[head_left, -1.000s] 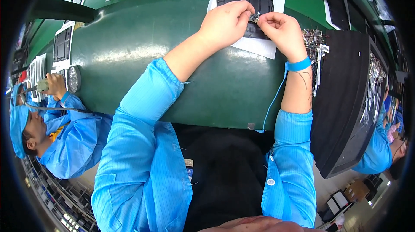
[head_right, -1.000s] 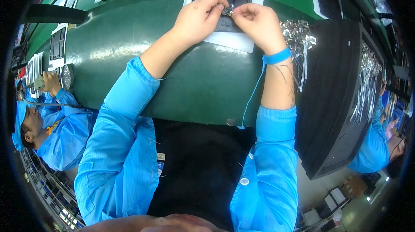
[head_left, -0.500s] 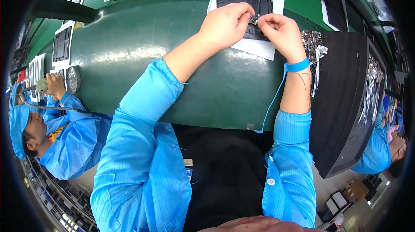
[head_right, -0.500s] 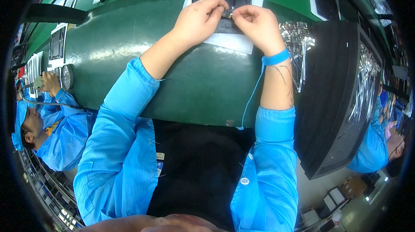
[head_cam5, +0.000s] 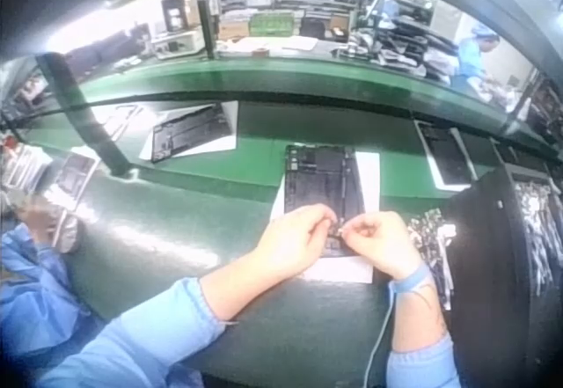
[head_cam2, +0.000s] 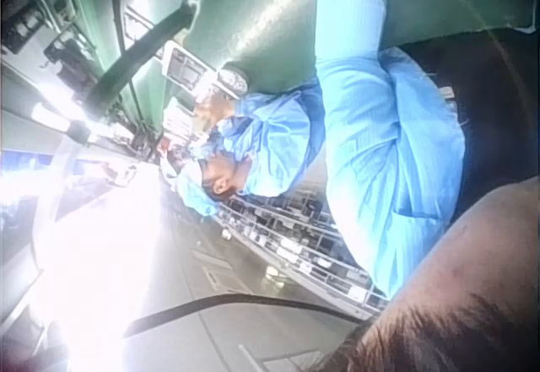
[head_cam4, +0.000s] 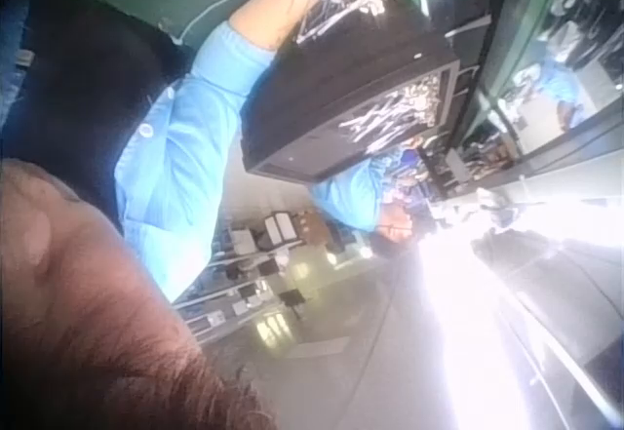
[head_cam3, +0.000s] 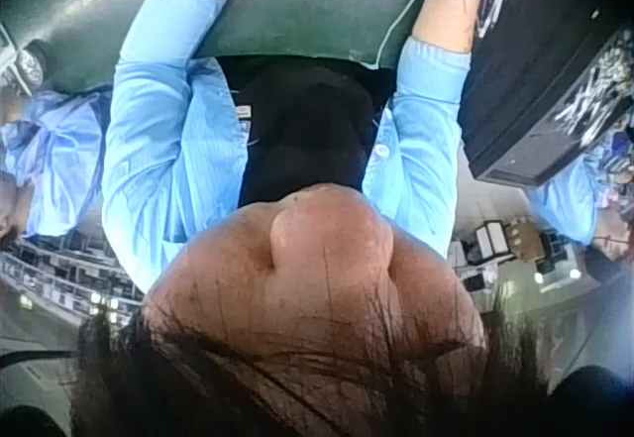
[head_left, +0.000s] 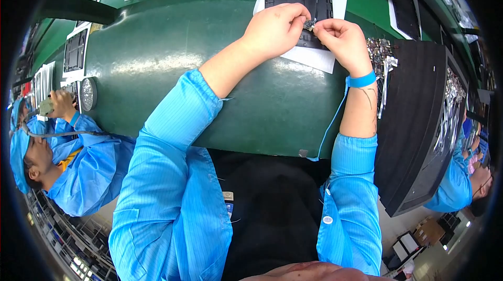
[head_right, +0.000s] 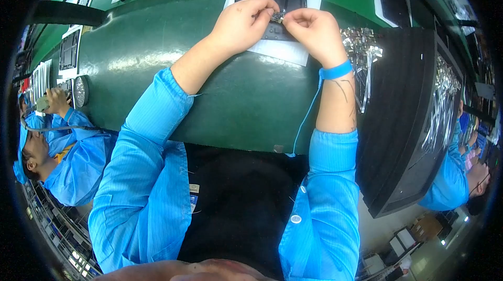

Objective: Assembling components and connecting ribbon cables into an electronic device housing on a production line.

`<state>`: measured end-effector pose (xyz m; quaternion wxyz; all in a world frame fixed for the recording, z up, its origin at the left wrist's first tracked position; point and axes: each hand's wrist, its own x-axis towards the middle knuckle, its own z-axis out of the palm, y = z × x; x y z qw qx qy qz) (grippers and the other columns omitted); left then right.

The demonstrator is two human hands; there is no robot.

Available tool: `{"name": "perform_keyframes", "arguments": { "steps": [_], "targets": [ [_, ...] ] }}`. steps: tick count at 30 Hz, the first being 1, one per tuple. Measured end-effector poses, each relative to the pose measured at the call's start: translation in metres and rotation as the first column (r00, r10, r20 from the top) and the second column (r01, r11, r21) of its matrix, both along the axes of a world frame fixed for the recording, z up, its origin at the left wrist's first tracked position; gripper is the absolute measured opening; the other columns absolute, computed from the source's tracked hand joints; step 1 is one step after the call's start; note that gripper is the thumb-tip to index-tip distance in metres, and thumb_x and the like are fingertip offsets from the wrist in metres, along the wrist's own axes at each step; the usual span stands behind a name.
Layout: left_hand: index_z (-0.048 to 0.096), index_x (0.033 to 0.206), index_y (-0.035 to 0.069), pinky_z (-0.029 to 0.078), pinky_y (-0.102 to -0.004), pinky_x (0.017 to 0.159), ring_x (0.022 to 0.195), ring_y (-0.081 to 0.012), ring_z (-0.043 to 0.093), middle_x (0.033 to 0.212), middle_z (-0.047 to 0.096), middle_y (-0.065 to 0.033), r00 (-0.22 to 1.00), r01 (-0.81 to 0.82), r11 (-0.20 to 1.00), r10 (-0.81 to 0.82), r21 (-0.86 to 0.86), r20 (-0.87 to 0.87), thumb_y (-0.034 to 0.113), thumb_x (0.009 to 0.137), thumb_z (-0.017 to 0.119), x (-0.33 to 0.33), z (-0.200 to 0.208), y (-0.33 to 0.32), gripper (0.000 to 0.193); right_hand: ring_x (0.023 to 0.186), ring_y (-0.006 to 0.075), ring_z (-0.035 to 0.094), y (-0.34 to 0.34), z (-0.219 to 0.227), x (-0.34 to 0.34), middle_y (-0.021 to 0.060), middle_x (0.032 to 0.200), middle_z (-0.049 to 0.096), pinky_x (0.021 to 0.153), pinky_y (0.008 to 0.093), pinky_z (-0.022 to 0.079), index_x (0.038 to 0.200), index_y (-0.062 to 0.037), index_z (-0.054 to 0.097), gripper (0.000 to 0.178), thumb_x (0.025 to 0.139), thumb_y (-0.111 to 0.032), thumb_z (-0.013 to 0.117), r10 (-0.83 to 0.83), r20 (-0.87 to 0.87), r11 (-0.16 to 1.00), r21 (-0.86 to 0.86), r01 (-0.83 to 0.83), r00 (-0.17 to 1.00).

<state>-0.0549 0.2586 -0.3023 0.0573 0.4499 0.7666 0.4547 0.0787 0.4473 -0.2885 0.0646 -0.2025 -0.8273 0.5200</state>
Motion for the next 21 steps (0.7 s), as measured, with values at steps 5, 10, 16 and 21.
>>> {"name": "perform_keyframes", "arguments": {
  "steps": [5, 10, 16, 21],
  "targets": [
    [0.079, 0.119, 0.010, 0.061, -0.0377, 0.079, 0.085, -0.0256, 0.076, 0.100, 0.079, -0.0117, 0.992, 0.096, 0.995, -0.097, 0.013, 0.078, 0.018, 0.107, 0.068, -0.005, -0.002, 0.001, 0.018, 0.092, 0.0116, 0.078, 0.003, 0.006, 0.003, 0.0076, 0.101, 0.085, 0.085, 0.0278, 0.062, 0.117, 0.0035, 0.084, 0.026, 0.101, -0.016, 0.082, 0.024, 0.018, 0.999, -0.022, -0.024, 1.000],
    [0.080, 0.121, 0.009, 0.059, -0.0313, 0.075, 0.080, -0.0148, 0.073, 0.092, 0.079, -0.0074, 0.971, 0.198, 0.980, -0.193, -0.020, 0.141, 0.015, 0.105, 0.074, -0.013, 0.004, -0.003, 0.019, 0.093, 0.0116, 0.078, 0.011, 0.006, 0.008, 0.0074, 0.102, 0.084, 0.086, 0.0274, 0.062, 0.118, 0.0050, 0.083, 0.025, 0.102, -0.015, 0.082, 0.101, -0.006, 0.994, -0.052, -0.101, 0.995],
    [0.081, 0.121, 0.007, 0.057, -0.0286, 0.074, 0.079, -0.0098, 0.070, 0.090, 0.078, -0.0043, 0.951, 0.254, 0.967, -0.244, -0.030, 0.190, 0.014, 0.104, 0.077, -0.014, 0.009, -0.004, 0.019, 0.091, 0.0102, 0.076, 0.014, 0.004, 0.010, 0.0059, 0.100, 0.083, 0.085, 0.0269, 0.061, 0.115, 0.0059, 0.082, 0.024, 0.101, -0.014, 0.082, 0.145, -0.026, 0.986, -0.080, -0.146, 0.989],
    [0.081, 0.121, 0.008, 0.058, -0.0289, 0.074, 0.080, -0.0106, 0.071, 0.090, 0.078, -0.0052, 0.949, 0.272, 0.961, -0.258, -0.056, 0.184, 0.015, 0.104, 0.077, -0.014, 0.010, -0.004, 0.019, 0.091, 0.0099, 0.075, 0.016, 0.004, 0.011, 0.0055, 0.098, 0.083, 0.084, 0.0268, 0.061, 0.114, 0.0058, 0.083, 0.024, 0.101, -0.014, 0.083, 0.169, -0.005, 0.985, -0.033, -0.169, 0.986]
  ]
}}
